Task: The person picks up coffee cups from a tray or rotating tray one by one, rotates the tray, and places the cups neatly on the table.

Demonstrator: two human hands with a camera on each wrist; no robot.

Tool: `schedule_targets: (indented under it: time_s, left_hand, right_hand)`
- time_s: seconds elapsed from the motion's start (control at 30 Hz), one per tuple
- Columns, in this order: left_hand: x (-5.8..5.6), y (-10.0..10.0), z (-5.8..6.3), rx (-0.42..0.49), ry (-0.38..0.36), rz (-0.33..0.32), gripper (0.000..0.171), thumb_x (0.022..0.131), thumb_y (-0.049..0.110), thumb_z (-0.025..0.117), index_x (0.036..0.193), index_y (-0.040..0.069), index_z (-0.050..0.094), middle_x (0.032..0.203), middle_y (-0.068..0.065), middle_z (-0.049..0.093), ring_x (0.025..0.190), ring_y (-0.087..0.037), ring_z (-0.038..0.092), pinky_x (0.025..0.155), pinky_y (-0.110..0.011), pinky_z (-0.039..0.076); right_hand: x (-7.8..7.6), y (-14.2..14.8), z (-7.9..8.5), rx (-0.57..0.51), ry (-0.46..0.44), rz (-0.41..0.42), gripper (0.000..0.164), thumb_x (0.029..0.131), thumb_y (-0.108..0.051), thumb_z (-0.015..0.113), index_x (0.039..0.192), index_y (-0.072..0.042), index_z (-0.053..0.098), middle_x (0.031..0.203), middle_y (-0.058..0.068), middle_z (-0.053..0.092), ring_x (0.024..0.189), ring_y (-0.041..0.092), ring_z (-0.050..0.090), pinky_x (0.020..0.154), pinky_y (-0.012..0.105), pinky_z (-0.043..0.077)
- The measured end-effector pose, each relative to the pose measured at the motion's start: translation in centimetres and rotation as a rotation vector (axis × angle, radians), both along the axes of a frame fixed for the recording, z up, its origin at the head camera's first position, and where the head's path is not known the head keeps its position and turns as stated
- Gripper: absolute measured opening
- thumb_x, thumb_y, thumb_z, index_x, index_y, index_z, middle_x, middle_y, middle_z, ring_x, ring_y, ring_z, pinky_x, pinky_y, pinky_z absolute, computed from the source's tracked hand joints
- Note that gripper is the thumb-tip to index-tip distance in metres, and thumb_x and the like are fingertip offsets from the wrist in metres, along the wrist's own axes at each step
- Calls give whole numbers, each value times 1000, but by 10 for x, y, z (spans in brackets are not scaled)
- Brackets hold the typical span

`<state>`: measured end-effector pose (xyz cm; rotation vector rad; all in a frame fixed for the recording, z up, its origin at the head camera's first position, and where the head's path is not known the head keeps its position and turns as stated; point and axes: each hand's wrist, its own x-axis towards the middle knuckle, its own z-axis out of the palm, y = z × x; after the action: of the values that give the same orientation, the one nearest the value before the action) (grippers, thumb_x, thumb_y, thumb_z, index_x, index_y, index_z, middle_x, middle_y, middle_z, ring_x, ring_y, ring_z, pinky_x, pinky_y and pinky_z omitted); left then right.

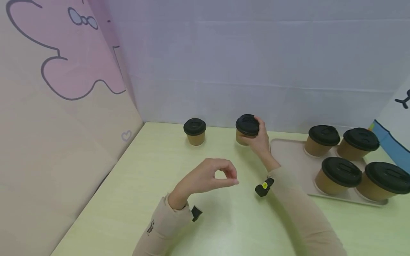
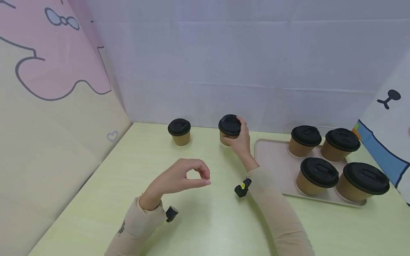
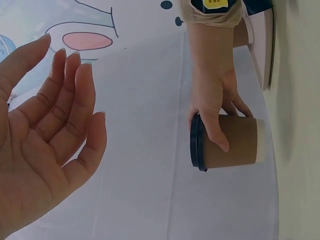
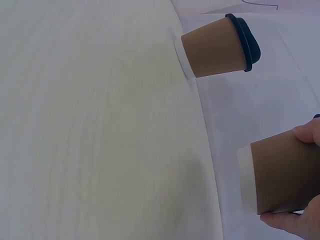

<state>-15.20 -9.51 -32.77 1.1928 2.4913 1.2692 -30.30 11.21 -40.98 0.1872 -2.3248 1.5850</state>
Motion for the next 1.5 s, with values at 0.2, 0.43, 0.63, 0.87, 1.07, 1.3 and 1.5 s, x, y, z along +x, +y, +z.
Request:
schedule_targets:
  time_s: [0.2, 0.43, 0.63, 0.87, 1.07, 1.3, 1.5]
  left_hand:
    - [1, 2, 2, -36, 15, -33, 6, 86, 20, 65, 87, 15, 63, 83, 6, 64, 78, 1, 56, 75, -18, 47]
    - [1, 3, 4, -73, 55, -74, 8, 87, 21, 64, 90, 14, 63, 84, 6, 64, 81, 1, 57, 78, -16, 46]
    - [0, 3, 5, -107, 83, -91, 8, 87, 21, 64, 89, 14, 63, 86, 5, 64, 82, 0, 57, 79, -15, 46]
    - [1, 4, 5, -120, 90, -111, 7, 86, 20, 65, 89, 14, 63, 86, 6, 63, 84, 0, 56, 80, -15, 45]
    - [2, 3, 4, -132, 109, -124, 9, 86, 21, 66, 90, 14, 63, 87, 7, 63, 85, -5, 59, 81, -14, 45]
    - [3, 2, 3, -139, 126, -134, 10, 85, 21, 66, 91, 13, 63, 87, 6, 63, 85, -5, 60, 81, -13, 44]
    - [2, 4, 2, -161, 113, -166, 12, 86, 22, 66, 93, 14, 63, 90, 4, 65, 86, -4, 59, 81, -12, 44]
  right_hand:
    - [1, -8, -2, -4, -21, 23, 89, 69, -3, 79, 141, -15, 29, 145, 16, 34, 135, 32, 31, 110, 47, 23]
    - [-1, -14, -4, 40, -15, 32, 88, 70, -6, 79, 142, -16, 29, 145, 17, 34, 134, 33, 31, 109, 49, 25]
    - [-3, -20, -3, 30, -17, 29, 89, 68, -5, 80, 141, -15, 30, 143, 18, 35, 133, 33, 33, 108, 50, 25]
    - [-3, -24, -4, 53, -15, 45, 88, 69, -6, 79, 141, -14, 29, 143, 18, 35, 133, 34, 32, 108, 51, 24]
    - [-6, -30, -5, 59, -6, 54, 90, 68, -6, 80, 141, -14, 29, 142, 18, 36, 132, 35, 33, 107, 52, 25]
    - [-8, -36, -8, 53, -7, 55, 90, 67, -6, 80, 141, -13, 29, 141, 19, 37, 131, 35, 34, 107, 52, 26]
    - [-8, -37, -8, 58, -4, 49, 90, 67, -5, 80, 141, -12, 29, 141, 20, 36, 131, 36, 34, 107, 53, 25]
